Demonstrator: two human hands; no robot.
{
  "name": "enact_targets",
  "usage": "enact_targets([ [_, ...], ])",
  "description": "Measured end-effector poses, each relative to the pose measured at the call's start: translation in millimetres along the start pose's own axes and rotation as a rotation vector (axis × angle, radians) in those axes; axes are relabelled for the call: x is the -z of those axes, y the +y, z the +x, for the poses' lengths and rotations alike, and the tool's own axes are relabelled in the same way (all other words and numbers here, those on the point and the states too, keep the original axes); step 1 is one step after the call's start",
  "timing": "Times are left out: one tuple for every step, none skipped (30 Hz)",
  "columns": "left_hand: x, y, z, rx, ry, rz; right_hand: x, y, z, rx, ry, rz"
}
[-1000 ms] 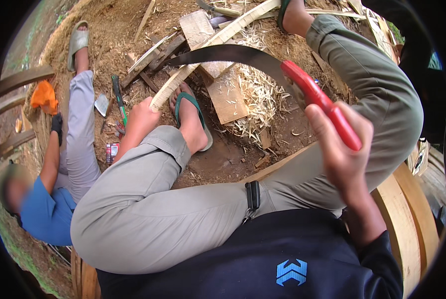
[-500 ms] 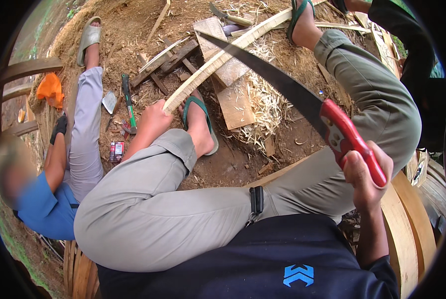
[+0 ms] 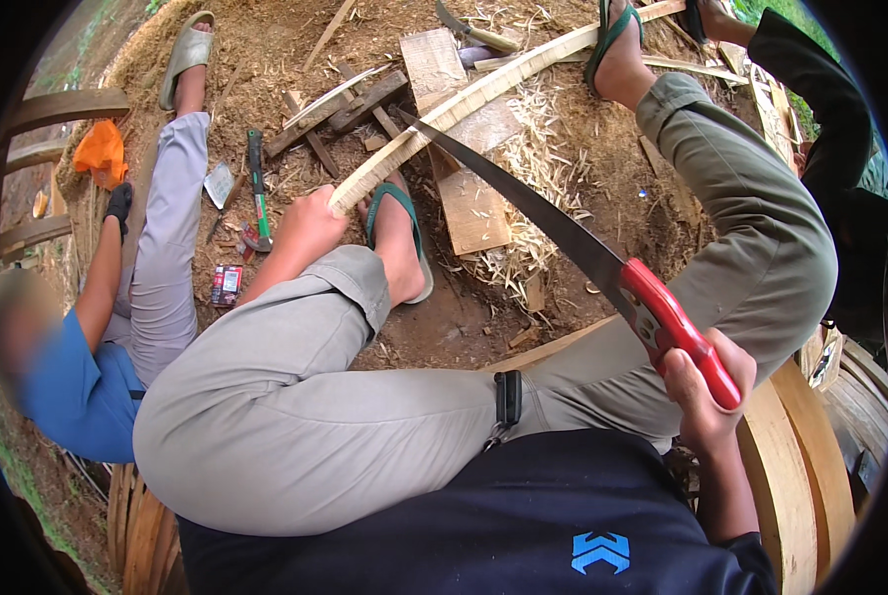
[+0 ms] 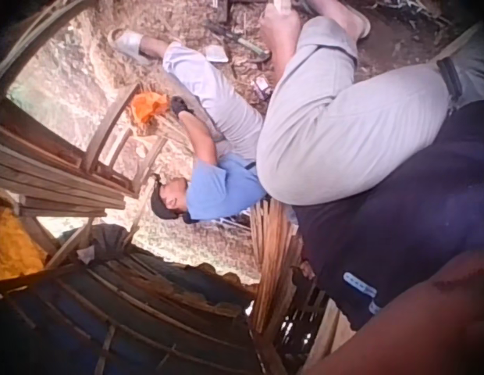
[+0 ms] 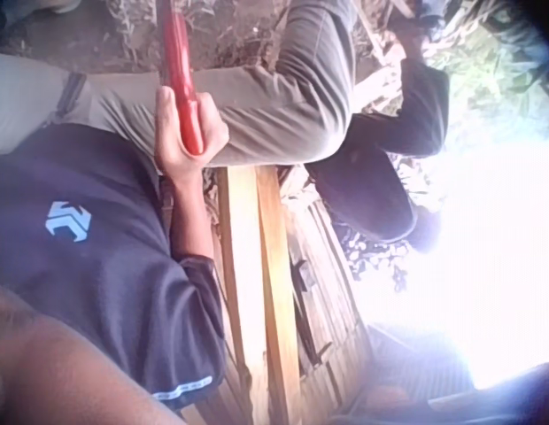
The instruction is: The person sits on the ground and uses a red hand saw to cut a thin wooden strip. The strip is held in place by the person's feet and rests on a small wooden block. The person saws back and forth repeatedly to cut through the wood.
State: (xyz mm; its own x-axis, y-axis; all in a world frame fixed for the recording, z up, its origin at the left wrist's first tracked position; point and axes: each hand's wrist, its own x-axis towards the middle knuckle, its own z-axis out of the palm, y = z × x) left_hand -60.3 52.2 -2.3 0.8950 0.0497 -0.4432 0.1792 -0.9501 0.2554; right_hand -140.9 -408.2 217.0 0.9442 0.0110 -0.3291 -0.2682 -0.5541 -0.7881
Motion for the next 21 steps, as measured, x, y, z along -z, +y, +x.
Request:
enact_targets([
  [-0.9, -1.7, -1.1, 0.006, 0.001, -0.003, 4.2, -1.5, -1.2, -0.012, -0.004, -0.012],
  [-2.3, -2.9, -2.1, 0.01, 0.0, -0.003, 8.8, -3.2, -3.4, -0.024, -0.007, -0.024],
  [-3.2, -3.5, -1.0, 0.007, 0.001, -0.004, 11.5, -4.3, -5.7, -0.036, -0.008, -0.036],
  [-3.5, -3.1, 2.4, -0.001, -0.001, -0.006, 12.1, -4.4, -7.7, -0.029, 0.005, -0.039],
  [-3.9, -4.2, 1.0, 0.0, 0.0, -0.007, 11.5, -3.0, -7.8, -0.021, 0.012, -0.038],
  [-5.1, -4.4, 1.7, -0.004, 0.001, -0.011, 10.9, -4.2, -9.5, -0.014, 0.024, -0.041],
  [-6.8, -4.6, 2.0, -0.008, 0.002, -0.014, 10.8, -6.1, -10.5, -0.027, 0.022, -0.05],
  [-8.3, -5.2, 3.2, -0.011, 0.001, -0.02, 10.2, -7.0, -12.0, -0.03, 0.022, -0.043],
  [-9.9, -6.1, 4.9, -0.015, 0.003, -0.024, 9.2, -7.1, -13.3, -0.035, 0.022, -0.036],
  [-8.8, -6.9, 0.7, -0.004, 0.008, -0.018, 10.1, -2.6, -11.0, -0.034, 0.007, -0.014],
  [-7.1, -8.7, -3.4, 0.011, 0.01, -0.011, 9.5, 0.3, -7.2, -0.031, 0.0, 0.019],
  [-7.8, -9.0, -2.5, 0.011, 0.01, -0.017, 7.1, -3.5, -8.1, -0.036, 0.009, 0.038],
  [-7.7, -10.4, -2.4, 0.012, 0.013, -0.023, 5.7, -6.1, -8.2, -0.041, 0.015, 0.059],
  [-9.2, -12.6, -3.9, 0.016, 0.008, -0.027, 6.4, -5.9, -8.3, -0.033, -0.005, 0.046],
  [-11.3, -11.5, -1.2, 0.01, 0.008, -0.038, 7.8, -6.0, -10.6, -0.024, -0.01, 0.029],
  [-13.2, -12.3, 1.0, -0.014, 0.017, -0.039, 8.2, -6.9, -11.9, -0.015, -0.018, 0.012],
  [-15.2, -13.7, 3.0, -0.036, 0.025, -0.039, 6.0, -10.2, -11.7, -0.03, -0.013, -0.001],
  [-12.3, -11.8, 1.3, -0.052, 0.039, -0.028, 4.4, -10.4, -11.4, -0.039, -0.012, -0.003],
  [-9.7, -9.4, -0.1, -0.039, 0.036, -0.031, 3.1, -10.4, -12.1, -0.049, -0.01, -0.005],
  [-6.6, -6.0, -1.1, -0.027, 0.034, -0.034, 2.6, -10.1, -13.9, -0.049, 0.001, 0.011],
  [-6.7, -4.7, -0.3, -0.015, 0.023, -0.046, -1.0, -10.9, -12.9, -0.055, 0.007, 0.019],
])
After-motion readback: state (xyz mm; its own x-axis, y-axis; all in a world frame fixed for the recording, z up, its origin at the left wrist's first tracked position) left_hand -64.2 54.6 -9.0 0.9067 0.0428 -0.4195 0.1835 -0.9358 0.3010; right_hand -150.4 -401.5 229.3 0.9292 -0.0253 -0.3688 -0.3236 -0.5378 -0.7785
